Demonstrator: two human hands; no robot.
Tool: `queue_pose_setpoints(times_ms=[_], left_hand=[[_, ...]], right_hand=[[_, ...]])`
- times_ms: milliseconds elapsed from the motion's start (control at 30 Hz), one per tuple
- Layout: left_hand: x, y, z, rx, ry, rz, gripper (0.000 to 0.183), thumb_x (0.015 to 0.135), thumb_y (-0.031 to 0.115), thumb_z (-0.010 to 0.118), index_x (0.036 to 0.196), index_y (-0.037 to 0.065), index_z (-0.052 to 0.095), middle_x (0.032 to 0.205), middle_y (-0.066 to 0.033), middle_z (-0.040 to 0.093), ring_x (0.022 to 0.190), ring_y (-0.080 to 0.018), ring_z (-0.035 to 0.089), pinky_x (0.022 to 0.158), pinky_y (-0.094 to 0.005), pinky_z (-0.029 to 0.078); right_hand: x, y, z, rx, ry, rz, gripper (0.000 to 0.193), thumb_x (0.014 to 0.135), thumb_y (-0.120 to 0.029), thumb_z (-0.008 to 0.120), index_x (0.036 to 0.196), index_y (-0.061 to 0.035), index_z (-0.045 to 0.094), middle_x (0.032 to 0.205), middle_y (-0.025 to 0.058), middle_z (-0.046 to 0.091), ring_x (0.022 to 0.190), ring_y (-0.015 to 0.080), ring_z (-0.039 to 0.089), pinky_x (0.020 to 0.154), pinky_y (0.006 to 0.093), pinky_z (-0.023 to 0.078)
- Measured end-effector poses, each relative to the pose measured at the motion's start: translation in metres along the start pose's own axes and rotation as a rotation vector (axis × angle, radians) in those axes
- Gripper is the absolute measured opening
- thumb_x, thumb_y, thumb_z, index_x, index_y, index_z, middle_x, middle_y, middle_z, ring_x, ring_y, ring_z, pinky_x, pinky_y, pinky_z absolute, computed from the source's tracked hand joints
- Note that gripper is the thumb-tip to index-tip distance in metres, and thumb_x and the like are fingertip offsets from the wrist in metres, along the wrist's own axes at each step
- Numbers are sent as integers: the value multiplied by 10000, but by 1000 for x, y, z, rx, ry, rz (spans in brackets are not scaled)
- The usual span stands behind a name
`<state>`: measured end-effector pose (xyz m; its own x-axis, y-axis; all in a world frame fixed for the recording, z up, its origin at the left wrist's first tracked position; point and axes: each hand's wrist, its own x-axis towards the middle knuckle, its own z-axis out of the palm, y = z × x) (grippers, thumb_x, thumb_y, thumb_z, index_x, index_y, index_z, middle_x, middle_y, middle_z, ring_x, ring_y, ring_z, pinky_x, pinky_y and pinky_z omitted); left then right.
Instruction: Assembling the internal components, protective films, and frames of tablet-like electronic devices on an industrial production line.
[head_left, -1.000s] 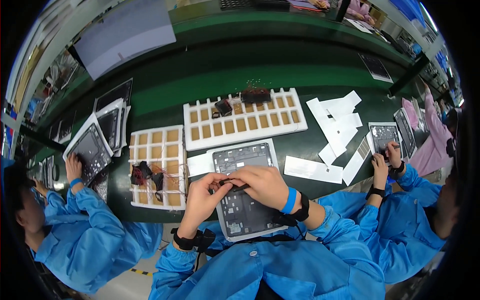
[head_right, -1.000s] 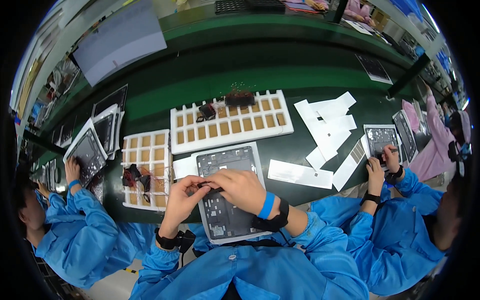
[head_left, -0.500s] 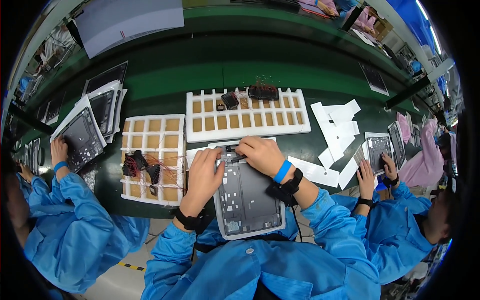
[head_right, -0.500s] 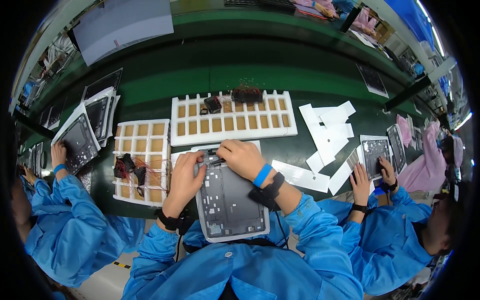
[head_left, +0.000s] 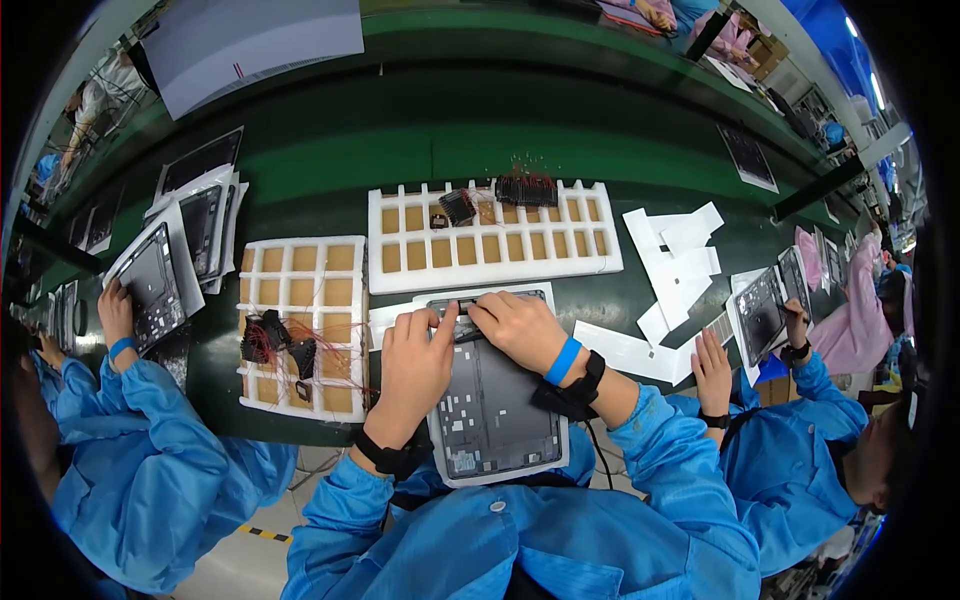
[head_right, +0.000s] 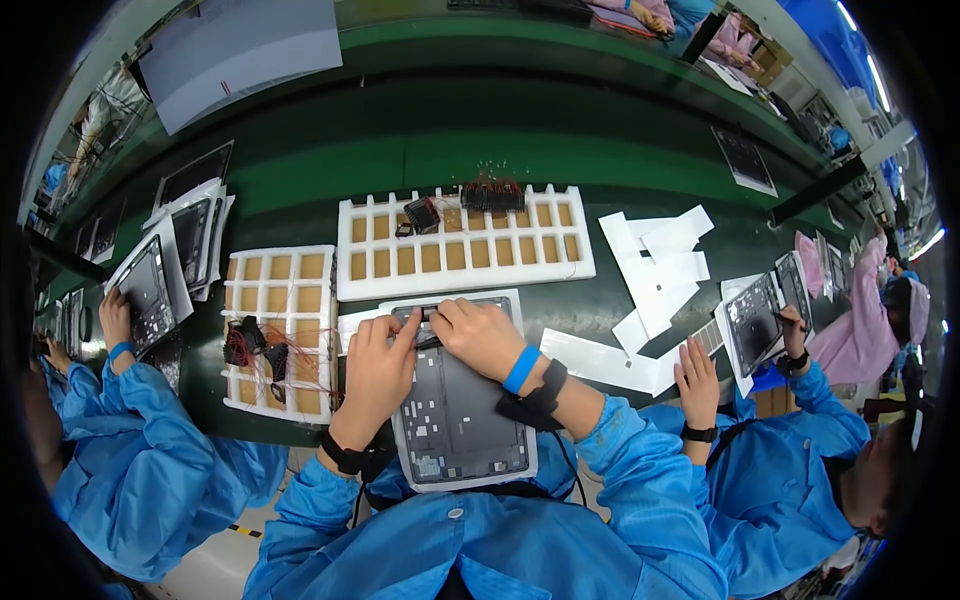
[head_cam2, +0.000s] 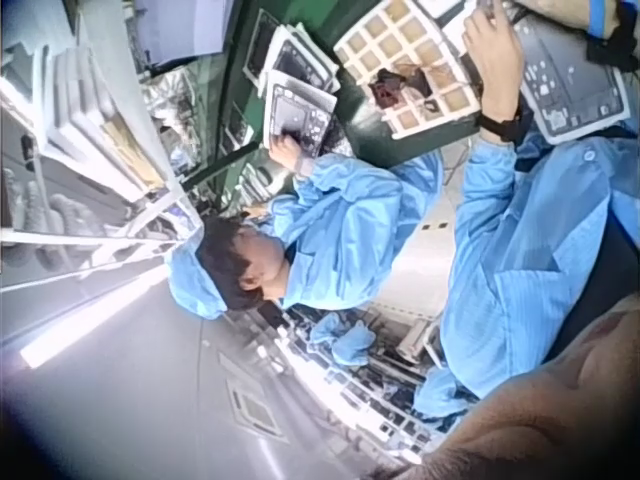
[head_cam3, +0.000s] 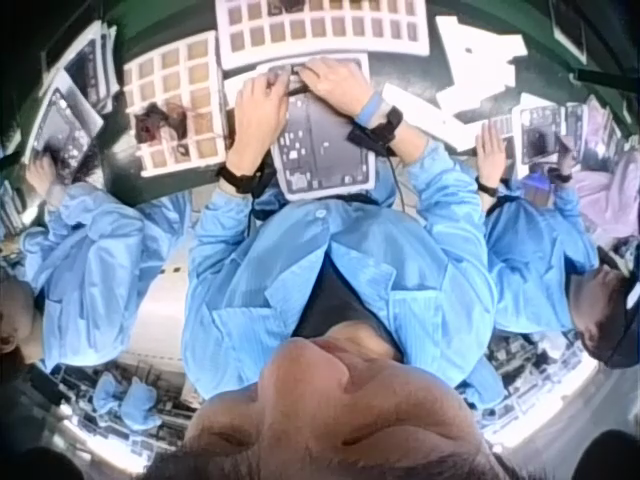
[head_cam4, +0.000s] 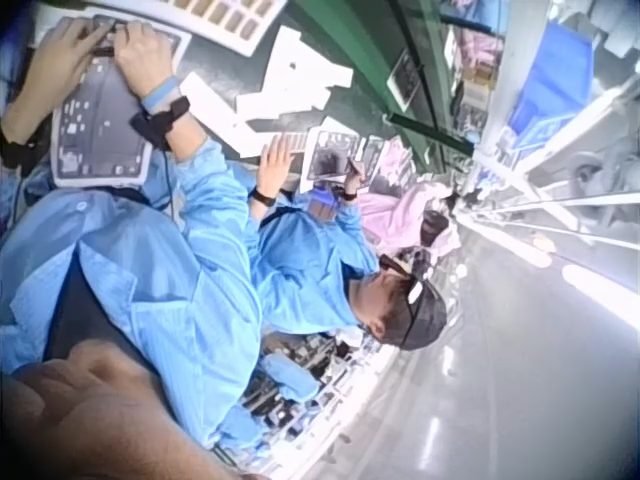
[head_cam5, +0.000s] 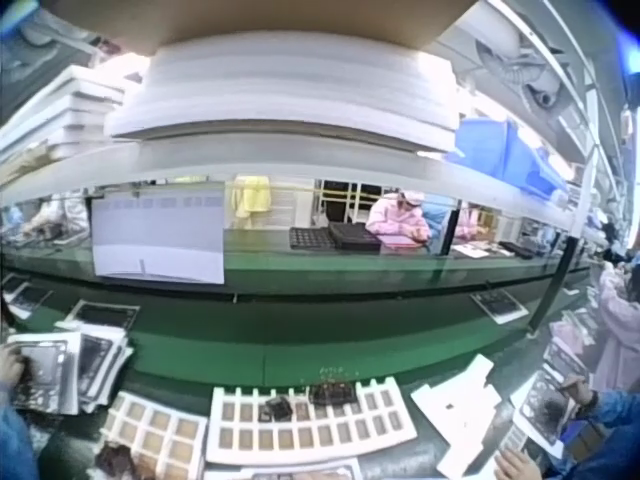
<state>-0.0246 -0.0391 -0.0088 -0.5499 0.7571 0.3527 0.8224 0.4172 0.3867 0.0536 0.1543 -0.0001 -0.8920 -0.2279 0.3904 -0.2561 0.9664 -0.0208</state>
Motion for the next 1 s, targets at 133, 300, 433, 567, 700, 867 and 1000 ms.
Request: queue_pose_setpoints(times_ms=[133,300,433,567,700,867,1000], left_hand=[[1,5,-2,53,-35,15,546,832,129,713,1366,74,616,1031,-94,552,969,-271,537,806,-397,423],[-2,8,-3,124,-46,65,614,832,269,745,1404,103,594,1069,-88,541,1018,-262,516,849,-413,392],[-2,8,2,157,-59,56,599,847,284,735,1404,112,598,1075,-85,538,1028,-264,511,852,-414,385],[2,10,0,115,-84,44,551,876,274,712,1394,115,610,1065,-86,537,1007,-269,505,838,-407,384],[4,2,1,28,-80,40,534,885,295,705,1379,109,622,1051,-85,539,984,-278,499,829,-403,385],[0,-2,-5,-105,19,17,474,855,254,725,1298,94,672,1031,-69,574,974,-266,527,837,-392,411],[-2,-8,-1,-207,83,-25,381,817,165,724,1184,68,698,1017,-108,602,950,-306,564,832,-419,468]], right_hand=[[-5,2,-2,67,-55,71,331,811,-114,673,1136,-54,690,1007,34,635,881,194,667,674,308,581],[-5,-10,-15,88,-144,154,443,769,-135,707,1204,-57,677,1094,36,615,995,206,641,667,323,585],[-3,-11,-17,87,-150,204,412,780,-112,686,1190,-64,684,1086,49,626,991,231,652,716,354,589],[24,30,-38,259,-251,216,283,802,-94,645,1074,-92,723,1015,92,680,955,309,679,781,424,570],[56,88,-48,258,0,432,201,851,-155,658,1026,-112,747,968,113,705,932,344,690,793,463,561],[75,131,-37,131,44,482,224,864,-144,692,1083,-122,736,1047,89,685,923,345,689,814,455,560],[85,121,-17,159,-7,361,279,860,-115,687,1138,-113,710,1159,73,643,944,336,694,843,451,567]])
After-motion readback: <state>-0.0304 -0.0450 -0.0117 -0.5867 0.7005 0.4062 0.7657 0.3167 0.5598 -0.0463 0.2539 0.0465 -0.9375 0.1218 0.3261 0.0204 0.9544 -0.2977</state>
